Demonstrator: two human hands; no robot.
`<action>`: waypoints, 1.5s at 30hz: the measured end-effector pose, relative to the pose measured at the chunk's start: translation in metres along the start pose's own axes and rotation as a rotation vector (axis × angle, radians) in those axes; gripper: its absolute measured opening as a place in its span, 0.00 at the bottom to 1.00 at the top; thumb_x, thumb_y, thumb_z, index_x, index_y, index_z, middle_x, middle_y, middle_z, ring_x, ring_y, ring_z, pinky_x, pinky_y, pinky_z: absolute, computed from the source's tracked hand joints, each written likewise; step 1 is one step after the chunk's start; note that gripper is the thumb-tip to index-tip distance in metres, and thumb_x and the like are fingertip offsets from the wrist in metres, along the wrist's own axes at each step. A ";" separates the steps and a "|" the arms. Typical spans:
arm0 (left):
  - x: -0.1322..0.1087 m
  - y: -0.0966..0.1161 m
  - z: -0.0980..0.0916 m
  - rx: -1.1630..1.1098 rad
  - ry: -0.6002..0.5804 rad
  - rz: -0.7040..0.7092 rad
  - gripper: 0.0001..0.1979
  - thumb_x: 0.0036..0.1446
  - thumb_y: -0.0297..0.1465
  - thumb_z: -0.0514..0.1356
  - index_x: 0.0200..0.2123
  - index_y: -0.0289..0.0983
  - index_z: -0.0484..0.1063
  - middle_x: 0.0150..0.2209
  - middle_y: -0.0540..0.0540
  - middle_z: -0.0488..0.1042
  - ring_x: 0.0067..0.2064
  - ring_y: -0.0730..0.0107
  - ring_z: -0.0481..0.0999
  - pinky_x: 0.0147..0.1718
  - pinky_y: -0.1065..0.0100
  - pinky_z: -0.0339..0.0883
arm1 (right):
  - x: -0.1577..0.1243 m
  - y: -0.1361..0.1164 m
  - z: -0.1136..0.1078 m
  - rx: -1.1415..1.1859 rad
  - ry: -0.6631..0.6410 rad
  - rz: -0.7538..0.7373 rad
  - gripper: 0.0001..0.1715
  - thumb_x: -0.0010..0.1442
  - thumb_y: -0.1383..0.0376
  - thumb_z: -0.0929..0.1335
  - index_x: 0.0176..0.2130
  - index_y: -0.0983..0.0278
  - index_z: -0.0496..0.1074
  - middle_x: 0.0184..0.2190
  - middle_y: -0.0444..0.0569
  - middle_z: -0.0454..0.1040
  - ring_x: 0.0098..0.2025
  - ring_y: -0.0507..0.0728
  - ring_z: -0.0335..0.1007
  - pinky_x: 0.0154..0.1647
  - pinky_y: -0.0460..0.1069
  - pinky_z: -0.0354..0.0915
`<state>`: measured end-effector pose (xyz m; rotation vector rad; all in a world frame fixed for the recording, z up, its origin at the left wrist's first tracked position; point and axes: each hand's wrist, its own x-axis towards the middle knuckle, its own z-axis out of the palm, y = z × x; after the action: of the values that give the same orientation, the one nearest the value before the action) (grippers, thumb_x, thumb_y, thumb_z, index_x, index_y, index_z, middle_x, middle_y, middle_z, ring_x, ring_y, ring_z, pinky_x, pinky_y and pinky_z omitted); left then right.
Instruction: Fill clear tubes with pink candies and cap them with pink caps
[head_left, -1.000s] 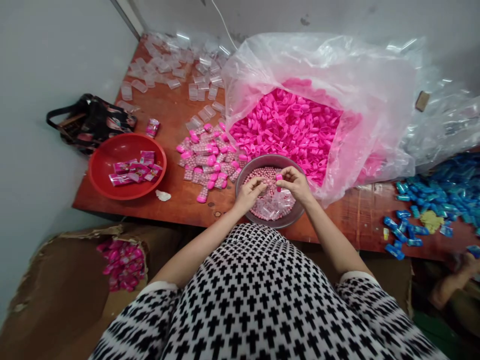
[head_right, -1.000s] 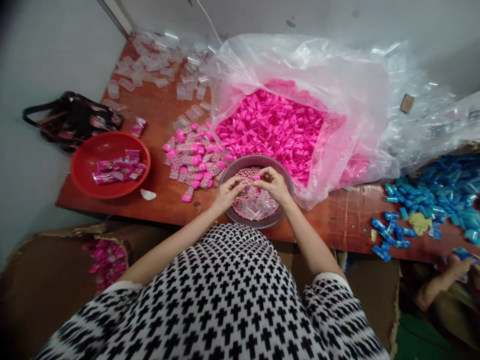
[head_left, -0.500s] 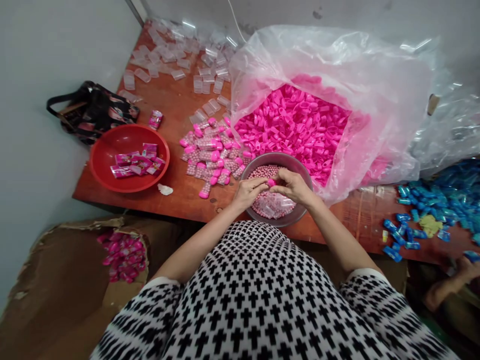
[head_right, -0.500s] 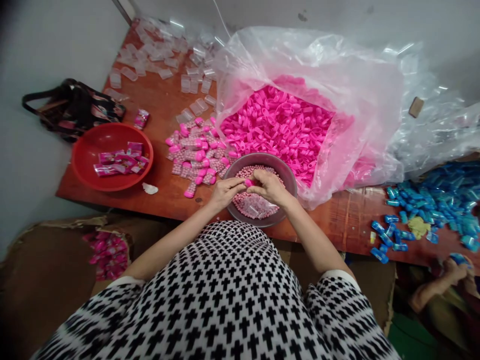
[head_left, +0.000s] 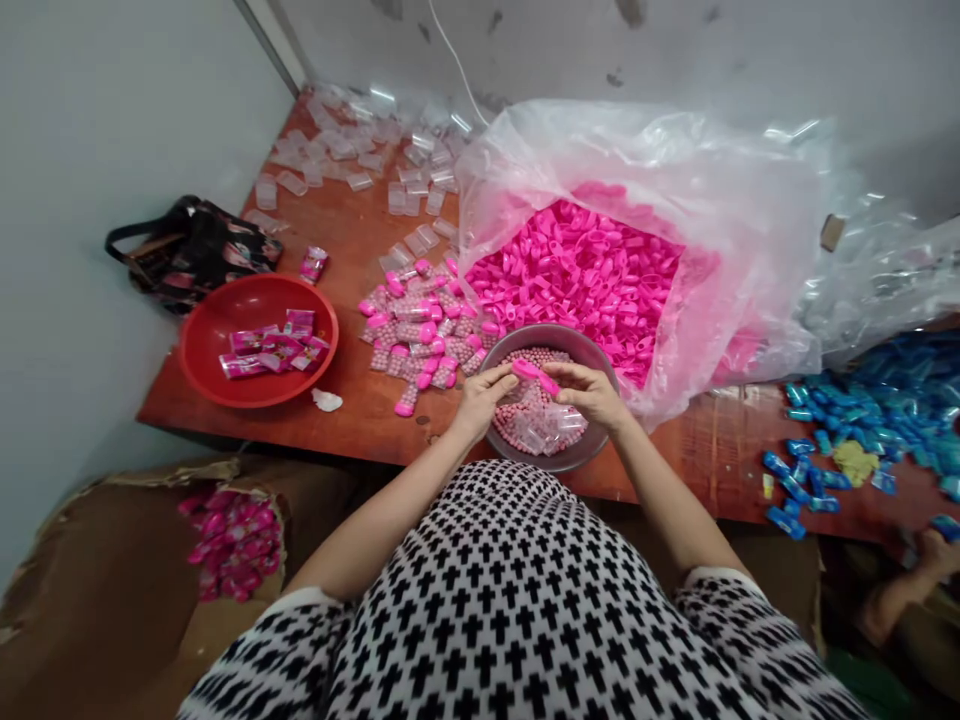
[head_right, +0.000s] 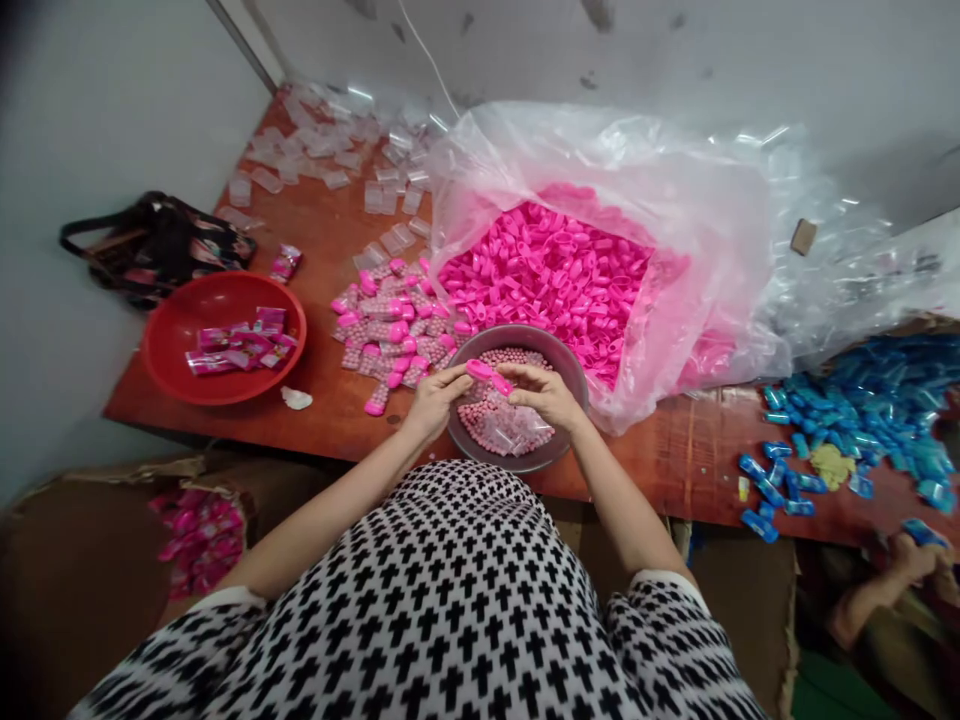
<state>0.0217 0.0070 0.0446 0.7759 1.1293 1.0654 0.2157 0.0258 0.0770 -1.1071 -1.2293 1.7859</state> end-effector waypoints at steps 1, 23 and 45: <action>-0.001 0.000 -0.001 0.014 0.007 0.004 0.21 0.45 0.40 0.66 0.42 0.35 0.78 0.42 0.43 0.79 0.38 0.63 0.78 0.41 0.61 0.72 | -0.002 0.003 0.000 0.068 0.028 0.032 0.26 0.39 0.58 0.78 0.41 0.60 0.76 0.38 0.45 0.77 0.38 0.54 0.71 0.40 0.50 0.66; -0.036 -0.031 -0.026 0.469 -0.154 0.189 0.13 0.55 0.38 0.59 0.38 0.37 0.79 0.40 0.43 0.79 0.46 0.61 0.76 0.50 0.58 0.68 | -0.017 0.067 0.081 0.629 0.238 0.414 0.15 0.48 0.57 0.71 0.32 0.62 0.66 0.23 0.41 0.71 0.26 0.51 0.69 0.33 0.52 0.75; 0.017 -0.017 -0.085 0.686 0.289 0.272 0.16 0.58 0.33 0.56 0.48 0.36 0.73 0.48 0.42 0.76 0.50 0.62 0.75 0.52 0.60 0.66 | 0.070 0.076 -0.023 -1.806 0.062 0.275 0.19 0.64 0.70 0.55 0.50 0.73 0.66 0.45 0.67 0.70 0.47 0.62 0.66 0.41 0.52 0.63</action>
<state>-0.0540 0.0159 0.0003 1.3738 1.7094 1.0354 0.2039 0.0719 -0.0170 -2.1787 -2.7591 0.2859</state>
